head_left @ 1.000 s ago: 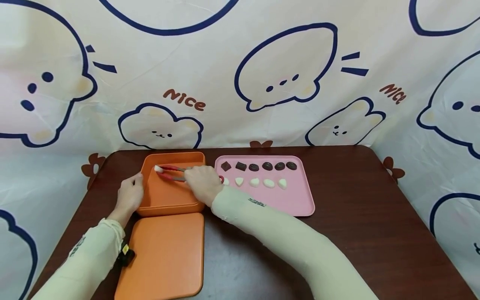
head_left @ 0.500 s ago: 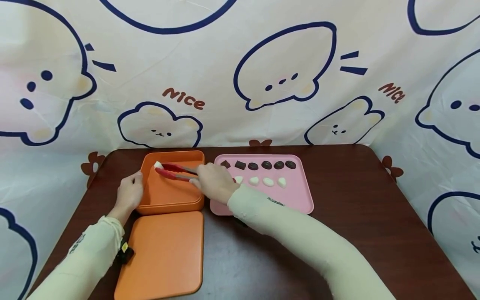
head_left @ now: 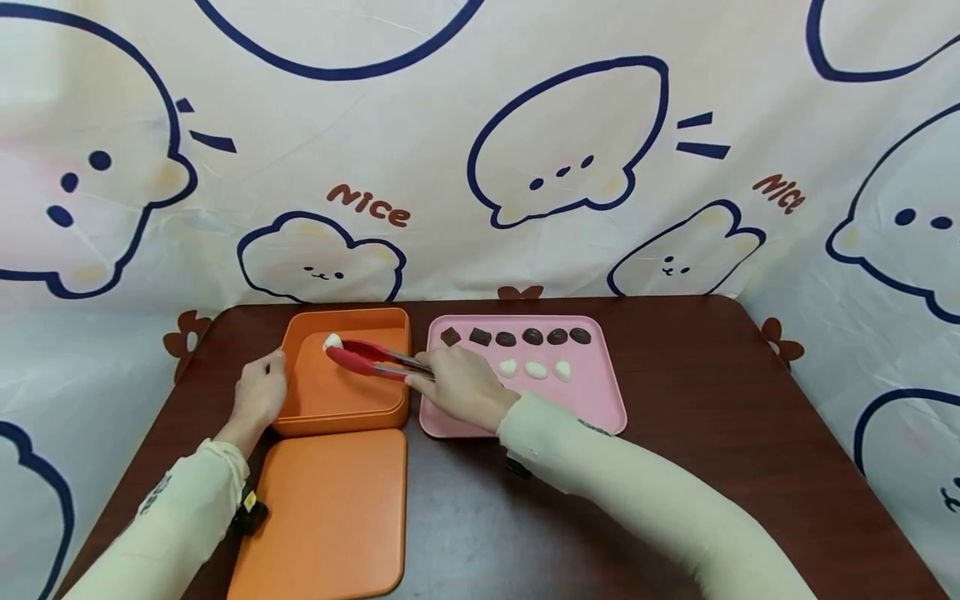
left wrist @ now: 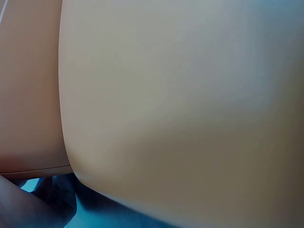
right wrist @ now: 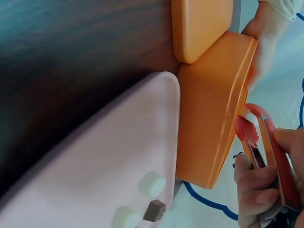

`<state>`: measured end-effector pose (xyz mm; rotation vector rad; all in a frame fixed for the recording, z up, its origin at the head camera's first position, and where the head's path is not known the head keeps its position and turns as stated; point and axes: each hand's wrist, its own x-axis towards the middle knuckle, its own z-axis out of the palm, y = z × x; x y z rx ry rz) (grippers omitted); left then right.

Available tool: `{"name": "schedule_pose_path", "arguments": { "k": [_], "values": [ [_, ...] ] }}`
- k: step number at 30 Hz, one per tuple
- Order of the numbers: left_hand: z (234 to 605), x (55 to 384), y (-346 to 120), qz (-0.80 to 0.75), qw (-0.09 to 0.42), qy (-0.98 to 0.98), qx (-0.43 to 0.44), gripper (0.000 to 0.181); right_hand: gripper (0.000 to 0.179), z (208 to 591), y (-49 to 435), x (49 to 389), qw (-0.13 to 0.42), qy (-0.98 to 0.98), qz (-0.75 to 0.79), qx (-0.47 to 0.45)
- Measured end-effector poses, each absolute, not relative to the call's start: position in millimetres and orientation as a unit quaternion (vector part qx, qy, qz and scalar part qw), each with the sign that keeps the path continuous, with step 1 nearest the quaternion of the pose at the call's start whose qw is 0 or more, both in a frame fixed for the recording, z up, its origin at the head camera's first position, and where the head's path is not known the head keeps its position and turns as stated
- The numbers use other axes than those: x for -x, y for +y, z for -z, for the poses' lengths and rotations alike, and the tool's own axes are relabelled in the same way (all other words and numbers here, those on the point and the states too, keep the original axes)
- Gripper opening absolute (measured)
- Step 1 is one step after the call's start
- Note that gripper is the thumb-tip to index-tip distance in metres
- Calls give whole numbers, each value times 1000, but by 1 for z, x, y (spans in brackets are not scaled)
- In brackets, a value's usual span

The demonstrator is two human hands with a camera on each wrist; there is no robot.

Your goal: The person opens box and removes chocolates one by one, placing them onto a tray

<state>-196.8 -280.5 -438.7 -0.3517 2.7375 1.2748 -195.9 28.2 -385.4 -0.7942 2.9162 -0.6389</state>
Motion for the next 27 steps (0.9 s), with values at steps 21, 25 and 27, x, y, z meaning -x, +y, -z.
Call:
{"name": "schedule_pose_path", "arguments": {
  "k": [21, 25, 27],
  "values": [
    [439, 196, -278, -420, 50, 897, 127, 65, 26, 392, 89, 170, 14, 934, 271, 231],
    [438, 196, -278, -421, 50, 897, 128, 66, 26, 393, 104, 166, 4, 938, 269, 220],
    [439, 196, -278, -418, 48, 898, 126, 66, 27, 394, 112, 164, 4, 939, 271, 212]
  ]
}}
